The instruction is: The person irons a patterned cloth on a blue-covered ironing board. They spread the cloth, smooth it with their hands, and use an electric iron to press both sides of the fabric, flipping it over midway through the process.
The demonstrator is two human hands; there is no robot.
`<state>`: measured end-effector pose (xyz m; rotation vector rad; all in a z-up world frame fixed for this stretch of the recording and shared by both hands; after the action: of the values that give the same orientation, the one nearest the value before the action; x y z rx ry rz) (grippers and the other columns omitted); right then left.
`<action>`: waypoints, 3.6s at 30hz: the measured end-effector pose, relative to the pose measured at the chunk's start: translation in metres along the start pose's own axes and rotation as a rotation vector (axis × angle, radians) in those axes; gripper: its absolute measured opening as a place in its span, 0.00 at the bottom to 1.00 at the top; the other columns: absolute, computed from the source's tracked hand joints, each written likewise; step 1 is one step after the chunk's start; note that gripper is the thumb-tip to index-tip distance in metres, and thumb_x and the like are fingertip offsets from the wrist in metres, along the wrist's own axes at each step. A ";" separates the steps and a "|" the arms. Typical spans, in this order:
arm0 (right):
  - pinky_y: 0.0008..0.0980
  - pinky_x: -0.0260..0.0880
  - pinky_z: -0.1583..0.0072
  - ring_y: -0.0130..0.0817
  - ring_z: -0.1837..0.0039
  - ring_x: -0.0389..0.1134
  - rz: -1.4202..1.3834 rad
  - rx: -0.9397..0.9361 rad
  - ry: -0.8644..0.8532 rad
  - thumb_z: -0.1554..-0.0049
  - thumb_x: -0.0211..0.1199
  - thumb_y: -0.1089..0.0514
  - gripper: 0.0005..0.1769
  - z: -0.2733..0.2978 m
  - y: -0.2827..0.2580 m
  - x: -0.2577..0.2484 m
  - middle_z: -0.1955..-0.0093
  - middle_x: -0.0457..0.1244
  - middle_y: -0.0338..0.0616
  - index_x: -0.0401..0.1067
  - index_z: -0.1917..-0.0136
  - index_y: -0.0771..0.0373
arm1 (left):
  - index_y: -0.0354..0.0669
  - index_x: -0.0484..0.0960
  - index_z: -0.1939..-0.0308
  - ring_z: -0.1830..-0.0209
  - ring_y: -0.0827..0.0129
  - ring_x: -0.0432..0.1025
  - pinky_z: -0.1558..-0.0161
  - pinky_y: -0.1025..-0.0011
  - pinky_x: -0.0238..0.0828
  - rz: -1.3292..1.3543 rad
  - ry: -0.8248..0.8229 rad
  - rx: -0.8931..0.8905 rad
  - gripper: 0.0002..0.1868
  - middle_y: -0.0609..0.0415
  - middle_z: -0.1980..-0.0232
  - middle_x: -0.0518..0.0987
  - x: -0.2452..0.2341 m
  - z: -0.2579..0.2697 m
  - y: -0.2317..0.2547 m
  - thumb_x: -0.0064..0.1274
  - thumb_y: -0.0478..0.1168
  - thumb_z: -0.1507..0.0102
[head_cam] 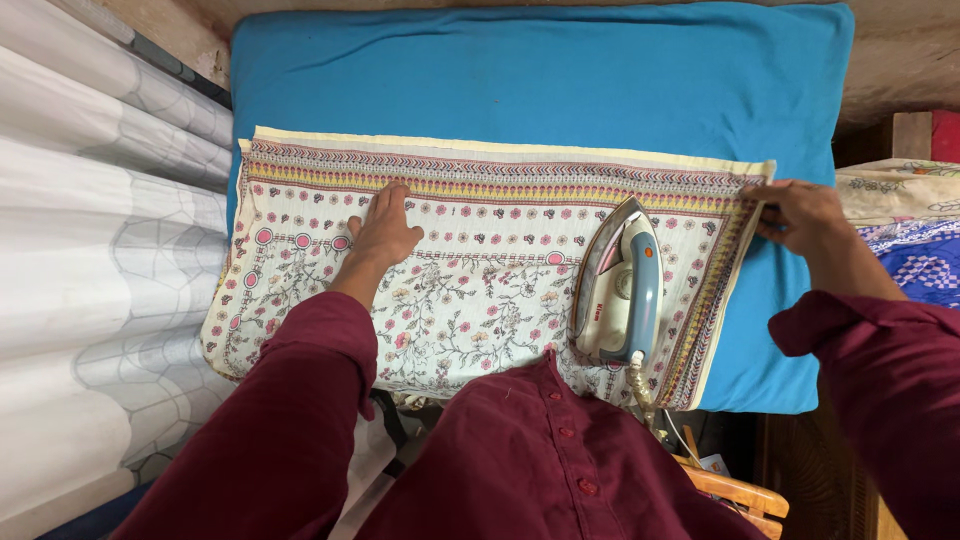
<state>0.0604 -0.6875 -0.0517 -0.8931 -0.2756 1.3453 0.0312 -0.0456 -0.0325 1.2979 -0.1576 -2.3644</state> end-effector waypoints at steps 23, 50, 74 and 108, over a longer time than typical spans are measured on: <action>0.35 0.70 0.63 0.36 0.60 0.70 0.491 -0.228 0.156 0.59 0.83 0.61 0.37 0.007 0.020 -0.011 0.59 0.67 0.47 0.64 0.43 0.65 | 0.66 0.55 0.22 0.18 0.52 0.38 0.27 0.44 0.39 -0.092 0.063 0.060 0.41 0.54 0.18 0.45 -0.009 -0.012 0.028 0.54 0.45 0.38; 0.27 0.70 0.52 0.30 0.53 0.70 -0.027 -0.438 -0.207 0.33 0.56 0.55 0.14 0.216 0.021 0.068 0.54 0.66 0.45 0.72 0.43 0.69 | 0.73 0.47 0.20 0.16 0.55 0.34 0.24 0.40 0.36 -0.139 -0.021 0.118 0.44 0.58 0.15 0.38 0.003 -0.031 0.040 0.53 0.52 0.36; 0.33 0.61 0.67 0.29 0.69 0.61 0.030 -0.219 0.176 0.41 0.64 0.56 0.13 0.238 0.070 0.115 0.67 0.61 0.42 0.70 0.48 0.67 | 0.76 0.35 0.18 0.15 0.51 0.30 0.24 0.36 0.36 -0.238 -0.117 0.035 0.41 0.67 0.14 0.28 -0.002 -0.046 0.014 0.38 0.60 0.31; 0.34 0.59 0.70 0.30 0.74 0.59 -0.235 -0.212 0.062 0.35 0.57 0.47 0.20 0.128 0.013 0.042 0.70 0.58 0.41 0.66 0.59 0.66 | 0.63 0.42 0.18 0.15 0.50 0.35 0.23 0.37 0.36 0.029 0.048 -0.182 0.45 0.58 0.14 0.39 -0.026 -0.034 0.004 0.48 0.54 0.34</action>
<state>-0.0212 -0.5984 0.0101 -1.0428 -0.4675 1.0823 0.0722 -0.0344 -0.0300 1.2553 0.0519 -2.2618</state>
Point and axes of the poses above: each hand's wrist, its own z-axis away from the middle knuckle, its own x-axis out of the palm, y = z × x, the point moved 10 cm from there along -z, towards the middle knuckle
